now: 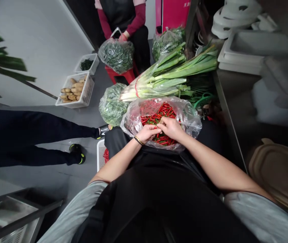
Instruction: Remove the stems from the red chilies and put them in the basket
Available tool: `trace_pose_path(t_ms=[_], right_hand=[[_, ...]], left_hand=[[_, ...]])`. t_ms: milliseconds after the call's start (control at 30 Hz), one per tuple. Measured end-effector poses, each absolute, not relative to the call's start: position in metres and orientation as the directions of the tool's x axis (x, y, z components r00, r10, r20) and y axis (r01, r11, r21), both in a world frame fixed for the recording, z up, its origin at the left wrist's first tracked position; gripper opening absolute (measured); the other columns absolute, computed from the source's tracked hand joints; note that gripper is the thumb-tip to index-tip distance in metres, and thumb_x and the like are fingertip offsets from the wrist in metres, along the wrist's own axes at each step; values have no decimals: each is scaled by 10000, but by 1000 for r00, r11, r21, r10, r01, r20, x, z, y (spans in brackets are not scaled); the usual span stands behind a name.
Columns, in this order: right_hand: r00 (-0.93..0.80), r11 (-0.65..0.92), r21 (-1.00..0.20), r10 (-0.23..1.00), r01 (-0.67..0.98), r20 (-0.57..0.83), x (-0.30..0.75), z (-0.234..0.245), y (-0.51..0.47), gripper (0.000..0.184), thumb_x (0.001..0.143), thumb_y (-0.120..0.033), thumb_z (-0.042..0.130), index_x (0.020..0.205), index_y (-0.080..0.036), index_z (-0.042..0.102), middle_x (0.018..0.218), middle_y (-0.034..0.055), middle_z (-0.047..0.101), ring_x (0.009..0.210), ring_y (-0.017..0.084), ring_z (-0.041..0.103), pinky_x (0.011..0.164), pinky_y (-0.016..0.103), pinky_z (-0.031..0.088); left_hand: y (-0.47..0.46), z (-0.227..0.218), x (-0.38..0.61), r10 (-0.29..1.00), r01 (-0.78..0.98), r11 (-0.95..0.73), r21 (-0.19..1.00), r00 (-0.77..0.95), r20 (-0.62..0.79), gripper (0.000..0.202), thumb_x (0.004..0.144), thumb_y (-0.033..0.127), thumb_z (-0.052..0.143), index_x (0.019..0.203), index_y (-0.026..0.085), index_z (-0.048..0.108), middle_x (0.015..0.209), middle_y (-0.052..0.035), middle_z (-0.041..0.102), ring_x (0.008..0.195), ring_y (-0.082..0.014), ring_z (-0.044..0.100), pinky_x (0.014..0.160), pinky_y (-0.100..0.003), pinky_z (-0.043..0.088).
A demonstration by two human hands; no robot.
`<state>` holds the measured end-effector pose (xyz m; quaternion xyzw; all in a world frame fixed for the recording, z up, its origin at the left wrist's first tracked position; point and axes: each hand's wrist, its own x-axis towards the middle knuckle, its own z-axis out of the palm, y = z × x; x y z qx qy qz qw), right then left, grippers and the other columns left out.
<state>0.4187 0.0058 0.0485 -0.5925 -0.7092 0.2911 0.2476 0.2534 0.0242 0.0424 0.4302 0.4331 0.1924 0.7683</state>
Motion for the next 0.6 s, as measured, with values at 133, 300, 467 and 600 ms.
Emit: trace_pose_path(t_ms=[133,300,467,600], right_hand=[[-149,171,-305,984,937,94,414,44,10,341,948,-350,342,902,-124,593,915,163,639,803,230,596,623,290,371],[-347,315,-190,922,930,-170,408,33,11,331,931,-291,365,1162,-203,585,1129,127,599,740,183,610,556,263,337],[-618,540,-312,603,781,-504,425,31,7,314,810,-183,483,981,-306,715,977,51,683,793,190,644,591,253,379],[-316,328,-84,760,941,-569,452,44,24,268,818,-216,491,932,-237,732,943,95,716,841,236,654,660,294,431]], left_hand=[[26,45,240,645,-10,657,754,526,-554,344,587,389,782,646,99,607,404,72,381,325,-12,245,364,-194,81],[43,46,202,755,-283,632,722,436,-490,230,640,314,677,627,108,576,423,40,435,341,-35,319,348,-174,112],[48,43,191,775,-232,612,756,366,-515,161,600,212,643,705,111,574,526,-16,594,333,-35,351,330,-163,114],[45,40,198,783,-216,599,771,362,-506,260,565,211,729,635,144,488,457,31,533,331,-34,373,326,-147,145]])
